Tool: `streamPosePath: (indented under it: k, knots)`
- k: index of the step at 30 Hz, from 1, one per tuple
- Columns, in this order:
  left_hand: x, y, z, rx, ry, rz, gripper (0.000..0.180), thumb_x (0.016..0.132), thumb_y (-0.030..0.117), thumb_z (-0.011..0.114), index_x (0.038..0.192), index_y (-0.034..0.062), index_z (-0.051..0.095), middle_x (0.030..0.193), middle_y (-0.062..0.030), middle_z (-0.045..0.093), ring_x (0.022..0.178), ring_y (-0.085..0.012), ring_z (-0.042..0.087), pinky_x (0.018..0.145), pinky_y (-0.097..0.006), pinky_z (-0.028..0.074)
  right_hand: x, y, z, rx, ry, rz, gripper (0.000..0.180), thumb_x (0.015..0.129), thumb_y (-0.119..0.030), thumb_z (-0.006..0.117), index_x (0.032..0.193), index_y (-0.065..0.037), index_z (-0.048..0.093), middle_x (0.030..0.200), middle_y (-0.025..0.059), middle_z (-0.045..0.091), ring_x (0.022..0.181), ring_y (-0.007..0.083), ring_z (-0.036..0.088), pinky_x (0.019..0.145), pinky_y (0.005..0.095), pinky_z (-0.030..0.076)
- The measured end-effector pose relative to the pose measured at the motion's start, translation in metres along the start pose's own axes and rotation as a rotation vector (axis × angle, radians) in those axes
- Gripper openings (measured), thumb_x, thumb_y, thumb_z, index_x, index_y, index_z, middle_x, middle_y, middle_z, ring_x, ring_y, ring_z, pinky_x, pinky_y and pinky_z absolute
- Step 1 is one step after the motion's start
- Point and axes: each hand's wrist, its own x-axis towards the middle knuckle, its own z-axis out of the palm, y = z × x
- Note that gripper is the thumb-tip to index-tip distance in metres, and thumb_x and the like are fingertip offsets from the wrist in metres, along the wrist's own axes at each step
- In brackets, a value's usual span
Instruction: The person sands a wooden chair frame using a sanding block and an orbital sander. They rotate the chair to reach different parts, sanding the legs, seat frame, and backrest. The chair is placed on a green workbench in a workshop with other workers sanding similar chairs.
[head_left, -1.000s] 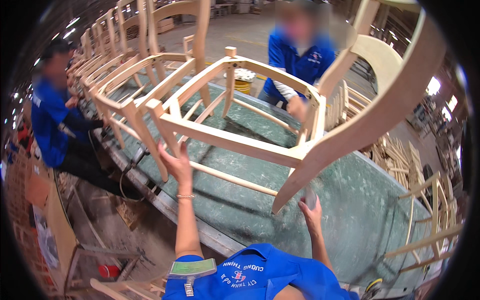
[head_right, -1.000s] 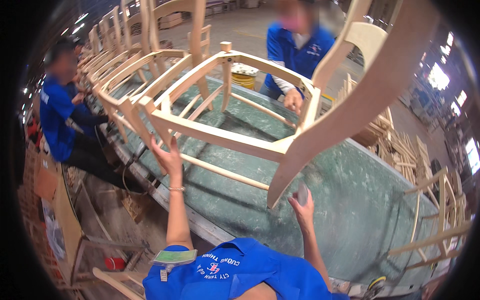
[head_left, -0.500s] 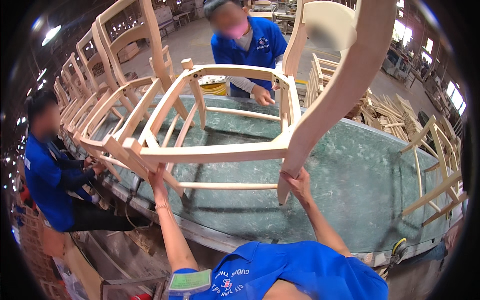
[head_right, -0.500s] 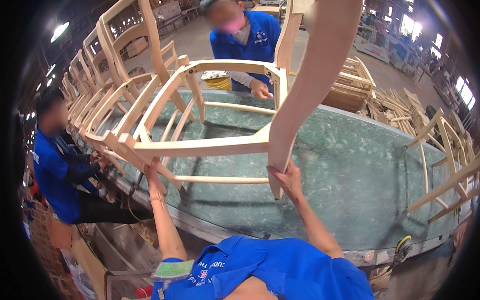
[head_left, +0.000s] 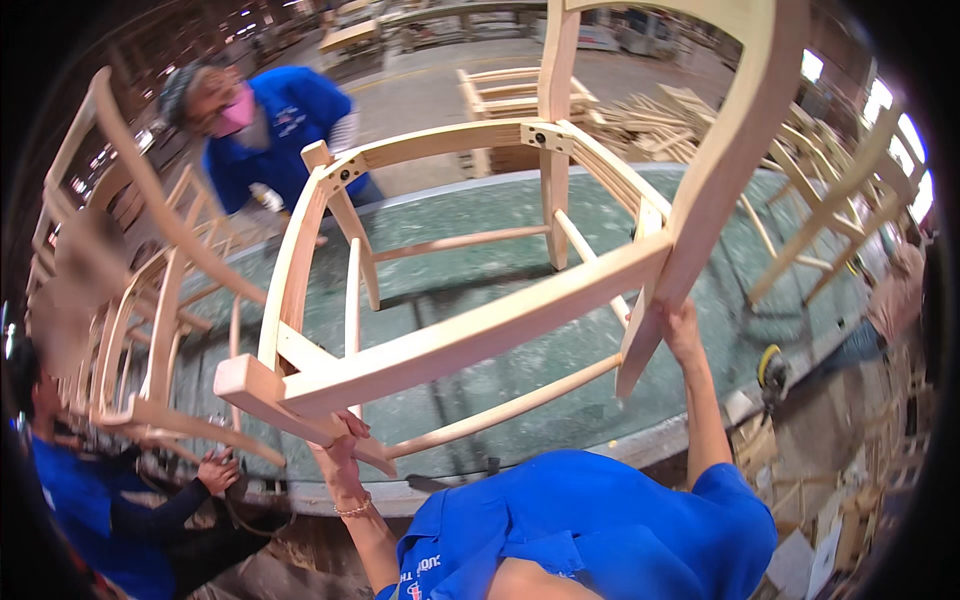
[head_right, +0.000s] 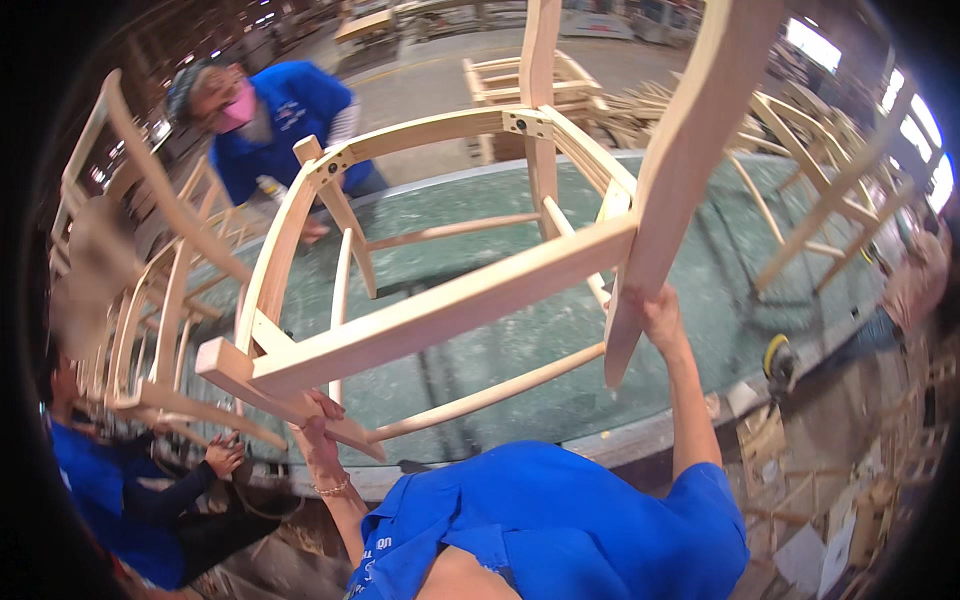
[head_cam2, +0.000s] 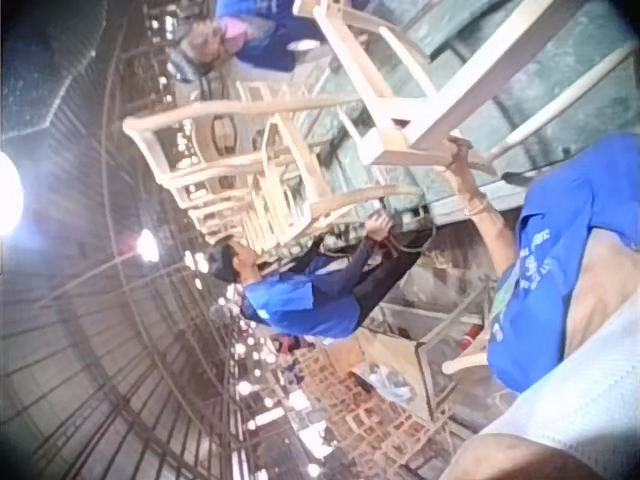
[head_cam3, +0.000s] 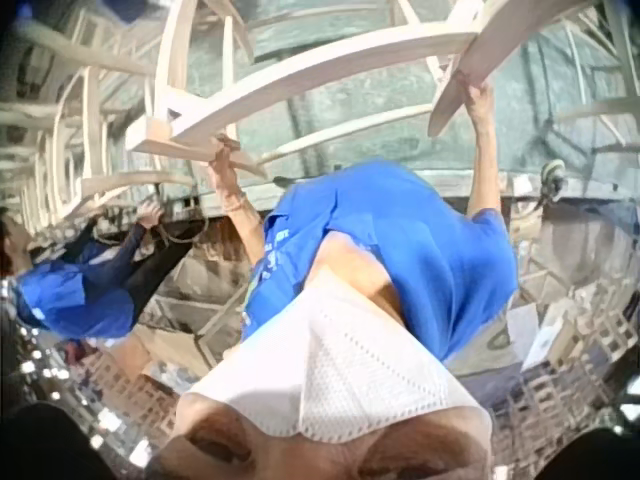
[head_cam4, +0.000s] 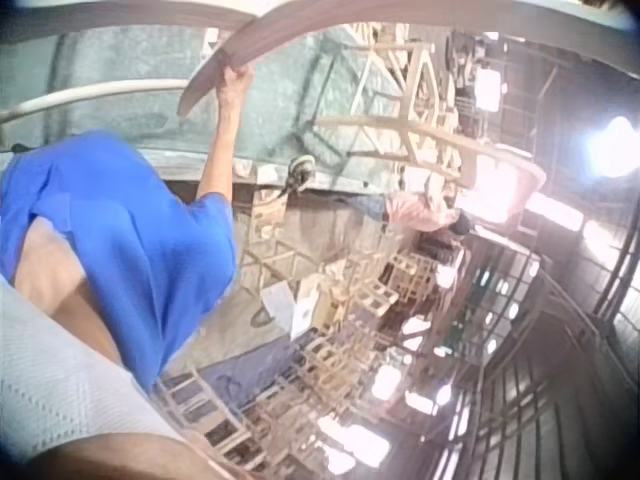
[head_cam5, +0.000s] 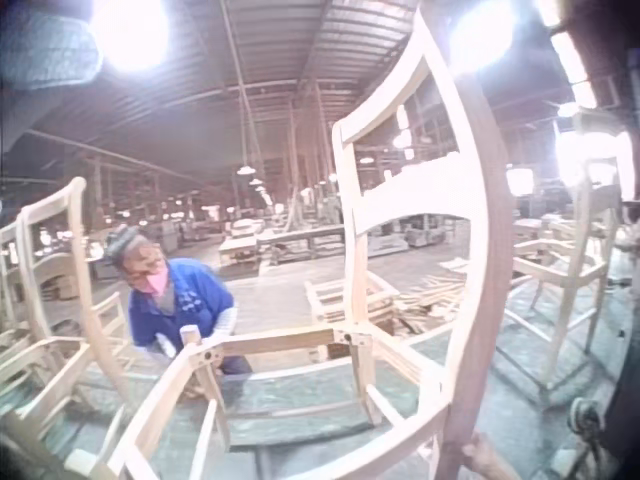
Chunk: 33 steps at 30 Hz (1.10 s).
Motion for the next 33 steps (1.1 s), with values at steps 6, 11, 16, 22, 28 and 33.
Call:
streamPosePath:
  k: [6, 11, 16, 22, 28, 33]
  knots:
    - [0.05, 0.005, 0.123, 0.018, -0.111, 0.04, 0.068, 0.081, 0.064, 0.061, 0.102, 0.0002, 0.048, 0.067, -0.0042, 0.051, 0.059, -0.0133, 0.052, 0.056, -0.027, 0.044, 0.018, -0.025, -0.091, -0.222, 0.32, 0.064, 0.039, 0.09, -0.035, 0.062, 0.105, 0.001, 0.061, 0.086, 0.0056, 0.065, 0.077, 0.0119, 0.06, 0.068, 0.0289, 0.048]
    - [0.099, 0.009, 0.157, 0.12, -0.004, 0.081, 0.055, 0.091, 0.057, 0.052, 0.101, 0.0026, 0.048, 0.066, -0.003, 0.049, 0.056, -0.0102, 0.047, 0.052, -0.023, 0.038, 0.061, -0.036, -0.096, -0.24, 0.305, 0.037, 0.072, 0.079, -0.064, 0.064, 0.115, -0.001, 0.061, 0.096, 0.01, 0.066, 0.091, 0.0163, 0.061, 0.082, 0.032, 0.048]
    - [0.131, 0.007, 0.177, 0.135, 0.008, 0.009, 0.052, 0.089, 0.06, 0.053, 0.093, 0.0086, 0.049, 0.066, -0.001, 0.05, 0.054, -0.009, 0.046, 0.05, -0.023, 0.038, 0.075, -0.032, -0.097, -0.292, 0.466, -0.049, 0.096, 0.073, -0.081, 0.05, 0.12, 0.002, 0.058, 0.101, 0.018, 0.067, 0.099, 0.0267, 0.065, 0.083, 0.0363, 0.05]
    - [0.165, 0.012, 0.18, 0.068, 0.012, -0.103, 0.051, 0.089, 0.061, 0.051, 0.095, 0.0112, 0.048, 0.067, -0.0005, 0.049, 0.054, -0.0085, 0.045, 0.051, -0.022, 0.038, 0.102, -0.031, -0.089, -0.175, 0.555, -0.073, 0.09, 0.077, -0.078, 0.049, 0.12, 0.0, 0.058, 0.086, 0.0173, 0.069, 0.084, 0.0264, 0.068, 0.074, 0.037, 0.052]
    - [0.2, 0.021, 0.21, 0.044, 0.02, -0.12, 0.046, 0.092, 0.057, 0.051, 0.1, 0.0113, 0.048, 0.066, -0.0006, 0.048, 0.053, -0.0089, 0.045, 0.049, -0.022, 0.038, 0.131, -0.03, -0.095, -0.442, 0.622, -0.082, 0.072, 0.089, -0.067, 0.043, 0.121, -0.005, 0.057, 0.087, 0.0165, 0.069, 0.08, 0.0288, 0.069, 0.067, 0.0398, 0.052]
    - [0.256, 0.021, 0.222, 0.114, -0.045, -0.138, 0.045, 0.093, 0.053, 0.052, 0.105, 0.0109, 0.046, 0.068, -0.0012, 0.05, 0.053, -0.009, 0.046, 0.048, -0.021, 0.039, 0.143, -0.006, -0.085, -0.763, 0.818, -0.313, 0.048, 0.096, -0.048, 0.044, 0.127, -0.013, 0.052, 0.092, 0.013, 0.068, 0.08, 0.0327, 0.067, 0.065, 0.0438, 0.052]
